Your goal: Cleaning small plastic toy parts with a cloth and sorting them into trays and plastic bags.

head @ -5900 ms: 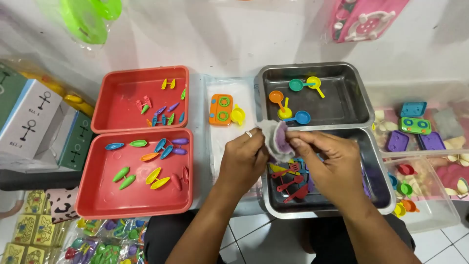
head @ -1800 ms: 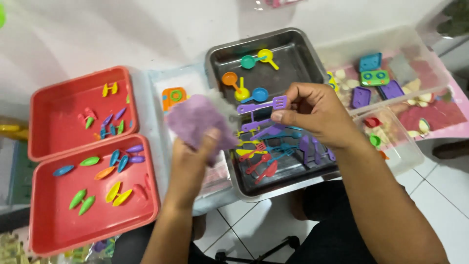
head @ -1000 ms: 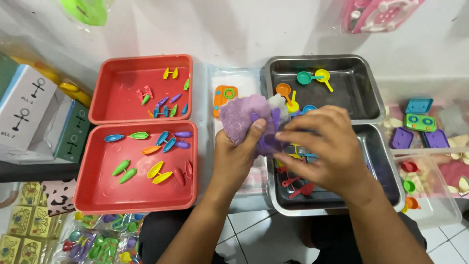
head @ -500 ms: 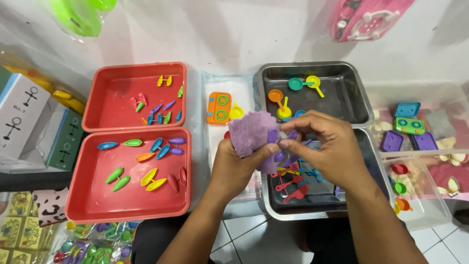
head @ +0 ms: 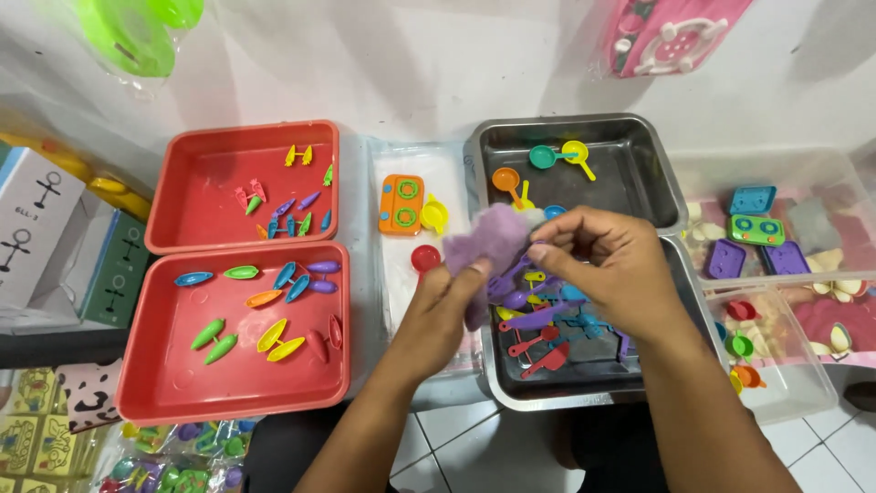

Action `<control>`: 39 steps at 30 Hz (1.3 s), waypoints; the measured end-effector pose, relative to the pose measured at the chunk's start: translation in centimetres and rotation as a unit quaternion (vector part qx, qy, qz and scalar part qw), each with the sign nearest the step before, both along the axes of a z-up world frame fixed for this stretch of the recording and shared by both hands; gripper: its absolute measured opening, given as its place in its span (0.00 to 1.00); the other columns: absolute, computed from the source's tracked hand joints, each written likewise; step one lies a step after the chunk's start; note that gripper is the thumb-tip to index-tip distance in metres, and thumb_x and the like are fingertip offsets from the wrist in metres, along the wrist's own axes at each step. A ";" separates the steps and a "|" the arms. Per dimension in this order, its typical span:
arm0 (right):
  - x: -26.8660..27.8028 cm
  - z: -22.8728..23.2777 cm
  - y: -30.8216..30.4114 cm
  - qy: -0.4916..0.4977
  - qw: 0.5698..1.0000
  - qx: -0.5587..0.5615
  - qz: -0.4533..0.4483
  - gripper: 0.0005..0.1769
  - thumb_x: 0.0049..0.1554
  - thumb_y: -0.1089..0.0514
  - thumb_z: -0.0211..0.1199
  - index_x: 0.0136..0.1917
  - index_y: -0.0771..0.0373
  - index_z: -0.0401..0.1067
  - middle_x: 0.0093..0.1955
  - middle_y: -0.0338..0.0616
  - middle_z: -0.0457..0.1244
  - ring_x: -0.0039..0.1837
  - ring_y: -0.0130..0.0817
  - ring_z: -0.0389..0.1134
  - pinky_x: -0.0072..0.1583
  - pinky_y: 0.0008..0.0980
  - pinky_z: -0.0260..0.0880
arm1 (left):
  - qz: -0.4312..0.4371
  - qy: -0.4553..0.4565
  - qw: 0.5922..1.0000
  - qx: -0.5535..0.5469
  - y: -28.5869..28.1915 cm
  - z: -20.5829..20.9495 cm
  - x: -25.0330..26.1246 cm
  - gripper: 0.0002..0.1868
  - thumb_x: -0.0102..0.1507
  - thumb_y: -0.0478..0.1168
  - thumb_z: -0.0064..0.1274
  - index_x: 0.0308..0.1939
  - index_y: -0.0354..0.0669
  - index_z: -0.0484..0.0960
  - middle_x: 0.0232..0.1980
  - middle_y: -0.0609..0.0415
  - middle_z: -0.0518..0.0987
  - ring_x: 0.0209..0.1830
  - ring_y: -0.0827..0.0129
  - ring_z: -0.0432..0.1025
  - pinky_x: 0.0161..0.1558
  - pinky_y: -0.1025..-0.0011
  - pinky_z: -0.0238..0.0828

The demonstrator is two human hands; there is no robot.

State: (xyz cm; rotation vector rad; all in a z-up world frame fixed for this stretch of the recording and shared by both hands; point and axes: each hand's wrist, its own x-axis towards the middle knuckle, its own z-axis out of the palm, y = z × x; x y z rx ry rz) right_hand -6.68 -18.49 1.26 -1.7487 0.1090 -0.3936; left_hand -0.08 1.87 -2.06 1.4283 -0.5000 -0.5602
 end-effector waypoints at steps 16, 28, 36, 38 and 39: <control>0.1 0.2 0.3 -0.008 0.999 0.043 0.032 0.08 0.51 0.70 0.70 0.47 0.71 0.79 0.35 0.45 0.71 0.38 0.23 0.67 0.41 0.25 0.70 | 0.045 -0.024 0.998 -0.030 -0.5 3.9 -1.2 0.23 0.73 0.44 0.44 0.22 0.46 0.73 0.19 0.60 0.69 0.22 0.76 0.62 0.30 0.76 0.63; 0.7 -0.3 0.6 0.002 1.000 0.006 0.007 0.09 0.53 0.71 0.71 0.49 0.72 0.79 0.36 0.48 0.70 0.39 0.25 0.67 0.44 0.28 0.72 | -0.031 0.041 0.996 -0.067 -0.4 2.2 -0.6 0.05 0.65 0.29 0.55 0.38 0.32 0.86 0.31 0.50 0.83 0.29 0.73 0.72 0.35 0.76 0.70; 0.7 -0.6 0.4 -0.019 0.999 0.037 0.009 0.07 0.54 0.72 0.69 0.48 0.73 0.78 0.34 0.46 0.68 0.38 0.23 0.65 0.42 0.26 0.72 | 0.081 -0.184 0.977 0.066 -0.5 3.4 -1.2 0.11 0.60 0.38 0.65 0.24 0.41 0.84 0.13 0.53 0.76 0.15 0.76 0.65 0.21 0.75 0.63; 0.7 -0.3 0.7 -0.020 0.999 0.036 0.011 0.07 0.54 0.72 0.69 0.48 0.74 0.79 0.33 0.47 0.68 0.38 0.24 0.65 0.42 0.27 0.72 | 0.065 -0.172 0.981 0.060 -0.4 2.9 -1.1 0.13 0.62 0.39 0.64 0.23 0.42 0.83 0.14 0.56 0.76 0.18 0.79 0.63 0.22 0.76 0.62; 0.6 -0.1 0.8 -0.020 0.999 0.035 0.013 0.07 0.54 0.72 0.69 0.48 0.74 0.79 0.33 0.47 0.68 0.37 0.25 0.66 0.42 0.27 0.72 | 0.049 -0.161 0.984 0.055 -0.4 2.7 -1.0 0.14 0.64 0.39 0.62 0.22 0.44 0.83 0.14 0.58 0.76 0.21 0.82 0.62 0.23 0.77 0.62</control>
